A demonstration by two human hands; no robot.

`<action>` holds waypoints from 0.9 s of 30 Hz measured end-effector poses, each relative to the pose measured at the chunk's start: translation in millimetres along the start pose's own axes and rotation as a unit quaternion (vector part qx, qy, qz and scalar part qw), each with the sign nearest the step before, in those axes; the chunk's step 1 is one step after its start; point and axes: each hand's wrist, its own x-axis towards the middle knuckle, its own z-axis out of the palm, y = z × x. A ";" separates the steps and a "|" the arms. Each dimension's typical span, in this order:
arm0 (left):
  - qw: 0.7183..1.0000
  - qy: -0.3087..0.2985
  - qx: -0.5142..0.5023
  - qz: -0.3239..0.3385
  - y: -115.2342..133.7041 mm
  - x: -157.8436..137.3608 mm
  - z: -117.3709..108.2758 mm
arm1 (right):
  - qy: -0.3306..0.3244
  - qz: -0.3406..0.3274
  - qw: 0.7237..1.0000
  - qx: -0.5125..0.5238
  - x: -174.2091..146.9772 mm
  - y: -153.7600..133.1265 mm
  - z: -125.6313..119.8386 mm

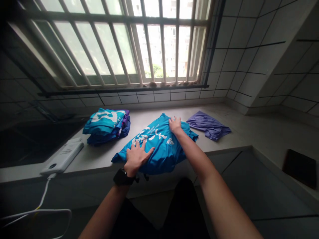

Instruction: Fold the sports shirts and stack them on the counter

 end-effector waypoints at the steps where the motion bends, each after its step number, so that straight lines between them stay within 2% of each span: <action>1: 1.000 0.004 0.003 0.006 1.5 -2.9 -3.6 | -0.003 0.021 1.000 0.004 -4.1 -12.0 -0.7; 5: 0.993 0.033 0.005 0.118 -20.6 1.8 -6.3 | -0.098 0.149 0.983 0.035 -37.4 -39.3 8.3; 7: 0.987 0.024 -0.005 0.157 -37.5 9.1 0.8 | -0.132 0.174 0.975 0.051 -52.2 -37.1 17.0; 9: 0.987 0.000 -0.020 0.160 -48.0 15.2 10.8 | -0.127 0.171 0.975 0.055 -57.2 -29.9 25.5; 11: 0.989 -0.009 -0.033 0.145 -49.0 18.7 20.4 | -0.113 0.155 0.980 0.050 -51.4 -22.6 31.8; 14: 0.993 0.009 -0.043 0.113 -37.1 20.2 29.9 | -0.111 0.099 0.988 0.036 -29.9 -14.2 34.8; 18: 0.997 0.037 -0.060 0.037 -15.4 23.4 34.3 | -0.110 -0.004 0.994 0.006 -2.1 -9.2 27.8; 20: 0.996 0.045 -0.071 0.001 -7.0 26.6 33.1 | -0.107 -0.034 0.994 -0.017 2.5 -14.2 21.9; 22: 0.996 0.039 -0.082 -0.014 -2.7 28.4 29.2 | -0.083 -0.040 0.995 -0.044 -4.1 -25.2 15.8; 24: 0.994 0.035 -0.099 -0.009 -5.0 24.9 23.2 | -0.043 -0.053 0.996 -0.056 -25.0 -36.3 10.3; 27: 0.984 0.076 -0.146 0.067 -23.9 1.3 17.3 | 0.009 -0.113 0.993 -0.011 -81.4 -34.8 6.5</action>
